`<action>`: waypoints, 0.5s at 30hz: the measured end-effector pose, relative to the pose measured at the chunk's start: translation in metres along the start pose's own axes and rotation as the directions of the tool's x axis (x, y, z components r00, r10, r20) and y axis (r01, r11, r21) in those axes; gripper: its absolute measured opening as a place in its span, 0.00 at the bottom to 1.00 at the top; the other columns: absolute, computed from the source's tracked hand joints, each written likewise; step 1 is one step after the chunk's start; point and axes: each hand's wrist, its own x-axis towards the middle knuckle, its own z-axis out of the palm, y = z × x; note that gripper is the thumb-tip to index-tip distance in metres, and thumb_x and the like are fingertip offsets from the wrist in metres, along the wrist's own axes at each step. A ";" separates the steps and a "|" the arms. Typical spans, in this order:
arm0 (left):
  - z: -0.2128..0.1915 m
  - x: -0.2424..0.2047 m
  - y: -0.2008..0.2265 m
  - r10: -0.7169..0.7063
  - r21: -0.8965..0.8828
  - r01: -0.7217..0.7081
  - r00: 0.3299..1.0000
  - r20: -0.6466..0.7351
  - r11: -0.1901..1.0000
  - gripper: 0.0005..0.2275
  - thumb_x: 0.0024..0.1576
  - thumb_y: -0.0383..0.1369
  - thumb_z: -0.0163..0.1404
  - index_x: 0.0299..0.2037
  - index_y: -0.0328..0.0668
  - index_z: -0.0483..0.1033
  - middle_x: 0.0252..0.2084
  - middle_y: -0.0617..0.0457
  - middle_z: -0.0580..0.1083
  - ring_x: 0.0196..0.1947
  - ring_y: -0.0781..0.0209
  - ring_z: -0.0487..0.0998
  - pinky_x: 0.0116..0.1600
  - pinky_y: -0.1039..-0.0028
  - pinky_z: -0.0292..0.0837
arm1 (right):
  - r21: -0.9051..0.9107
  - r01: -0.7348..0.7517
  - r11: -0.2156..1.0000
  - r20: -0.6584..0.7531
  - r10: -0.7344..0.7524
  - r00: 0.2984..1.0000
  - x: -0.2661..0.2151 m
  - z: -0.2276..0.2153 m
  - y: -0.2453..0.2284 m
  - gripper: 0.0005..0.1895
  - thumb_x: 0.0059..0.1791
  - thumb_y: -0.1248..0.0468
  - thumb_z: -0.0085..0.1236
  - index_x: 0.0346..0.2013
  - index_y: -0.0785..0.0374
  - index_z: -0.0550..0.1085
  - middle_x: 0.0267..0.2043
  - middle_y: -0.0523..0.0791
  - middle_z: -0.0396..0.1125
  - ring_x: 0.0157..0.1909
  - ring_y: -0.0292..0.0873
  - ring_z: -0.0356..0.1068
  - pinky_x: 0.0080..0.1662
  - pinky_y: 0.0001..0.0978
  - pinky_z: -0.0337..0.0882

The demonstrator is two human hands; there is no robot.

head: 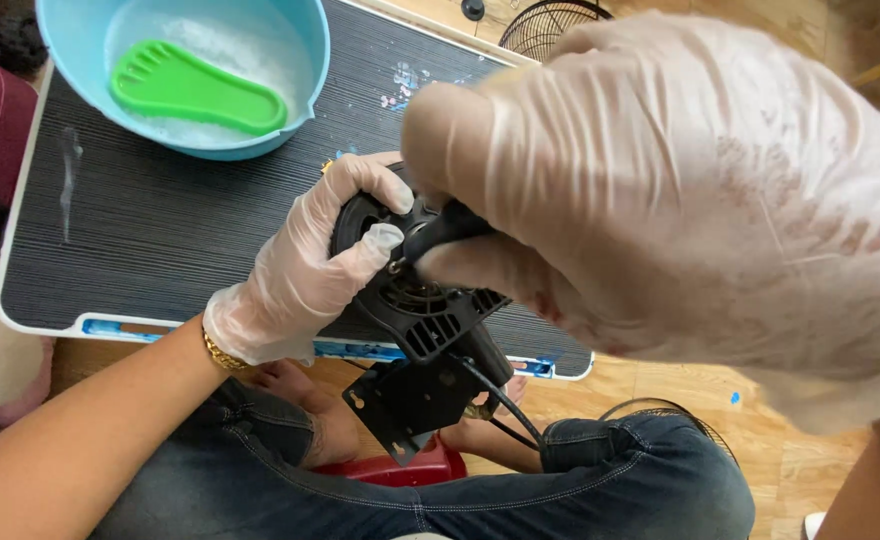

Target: The person unscrews and separates the housing of a black blender motor base using a screwdriver, holding the unit steady on a small table. They reposition the unit repeatedly and then scrub its parts with a toothbrush, with a basin of soapy water and a scrub pad nearby.

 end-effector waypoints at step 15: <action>-0.016 0.009 0.011 -0.165 0.417 0.155 0.986 -0.013 0.896 0.15 0.52 0.34 0.48 0.50 0.45 0.68 0.45 0.53 0.71 0.46 0.61 0.68 0.54 0.69 0.64 | 0.052 0.042 0.998 -0.132 -0.034 0.991 0.090 0.033 -0.047 0.12 0.53 0.48 0.58 0.32 0.49 0.73 0.19 0.46 0.67 0.20 0.57 0.69 0.19 0.55 0.63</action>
